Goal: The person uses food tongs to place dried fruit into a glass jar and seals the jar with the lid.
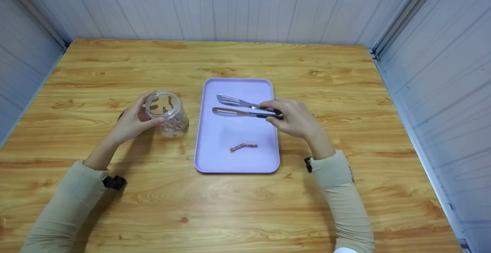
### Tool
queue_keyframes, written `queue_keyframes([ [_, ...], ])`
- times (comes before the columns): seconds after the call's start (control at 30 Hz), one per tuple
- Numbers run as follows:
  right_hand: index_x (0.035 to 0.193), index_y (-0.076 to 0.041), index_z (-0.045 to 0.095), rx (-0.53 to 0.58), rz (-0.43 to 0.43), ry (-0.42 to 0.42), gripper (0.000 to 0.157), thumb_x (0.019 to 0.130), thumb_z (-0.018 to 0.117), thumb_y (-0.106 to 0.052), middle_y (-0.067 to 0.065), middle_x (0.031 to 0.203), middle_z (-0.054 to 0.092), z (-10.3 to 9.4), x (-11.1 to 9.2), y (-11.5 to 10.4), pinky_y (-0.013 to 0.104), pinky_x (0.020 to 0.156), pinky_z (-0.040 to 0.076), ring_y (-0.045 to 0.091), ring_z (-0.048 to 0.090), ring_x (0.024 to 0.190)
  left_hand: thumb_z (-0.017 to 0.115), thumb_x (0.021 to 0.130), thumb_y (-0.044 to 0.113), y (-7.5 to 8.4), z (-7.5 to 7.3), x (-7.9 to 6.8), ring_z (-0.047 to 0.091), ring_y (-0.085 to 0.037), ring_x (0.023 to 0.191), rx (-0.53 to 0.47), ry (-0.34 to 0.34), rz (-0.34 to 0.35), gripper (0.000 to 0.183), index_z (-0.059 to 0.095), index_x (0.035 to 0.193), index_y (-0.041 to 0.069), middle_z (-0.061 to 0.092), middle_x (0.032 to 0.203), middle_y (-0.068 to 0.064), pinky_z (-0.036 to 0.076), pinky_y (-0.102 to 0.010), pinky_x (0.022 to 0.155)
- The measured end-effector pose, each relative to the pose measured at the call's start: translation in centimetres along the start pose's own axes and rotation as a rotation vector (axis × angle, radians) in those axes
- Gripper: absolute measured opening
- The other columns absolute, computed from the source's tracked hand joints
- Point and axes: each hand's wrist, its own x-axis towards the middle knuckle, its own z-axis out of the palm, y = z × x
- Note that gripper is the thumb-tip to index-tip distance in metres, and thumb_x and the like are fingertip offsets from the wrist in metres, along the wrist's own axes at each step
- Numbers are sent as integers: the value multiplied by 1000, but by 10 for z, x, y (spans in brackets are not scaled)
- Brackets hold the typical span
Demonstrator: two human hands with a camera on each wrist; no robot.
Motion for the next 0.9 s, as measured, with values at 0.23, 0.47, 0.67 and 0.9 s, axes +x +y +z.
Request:
queue_keyframes([
  [0.23,108,-9,62,-10,69,-30,34,75,69,-7,1,83,59,-3,-20,5,26,49,37,8,44,59,70,72,39,-1,-1,0,35,-34,117,5,2,4,82,26,138,16,35,133,-14,29,-48,94],
  [0.47,109,-9,62,2,103,-53,36,74,69,-4,-1,84,59,-5,-41,5,23,46,38,7,45,56,70,77,22,21,-3,-7,33,-37,118,-14,-4,2,77,25,137,6,34,132,-21,28,-48,95],
  [0.67,108,-11,62,-12,121,-59,37,73,70,-3,-3,87,60,-6,-59,3,21,45,39,5,46,55,69,78,18,36,-5,-12,36,-40,115,-17,-15,-7,76,24,137,2,32,133,-23,32,-49,91],
  [0.9,107,-10,63,-12,94,-58,40,69,71,1,0,85,61,-9,-77,2,22,48,38,5,44,58,70,74,34,4,-1,-1,36,-38,116,-8,-1,2,81,26,138,13,35,133,-16,31,-49,93],
])
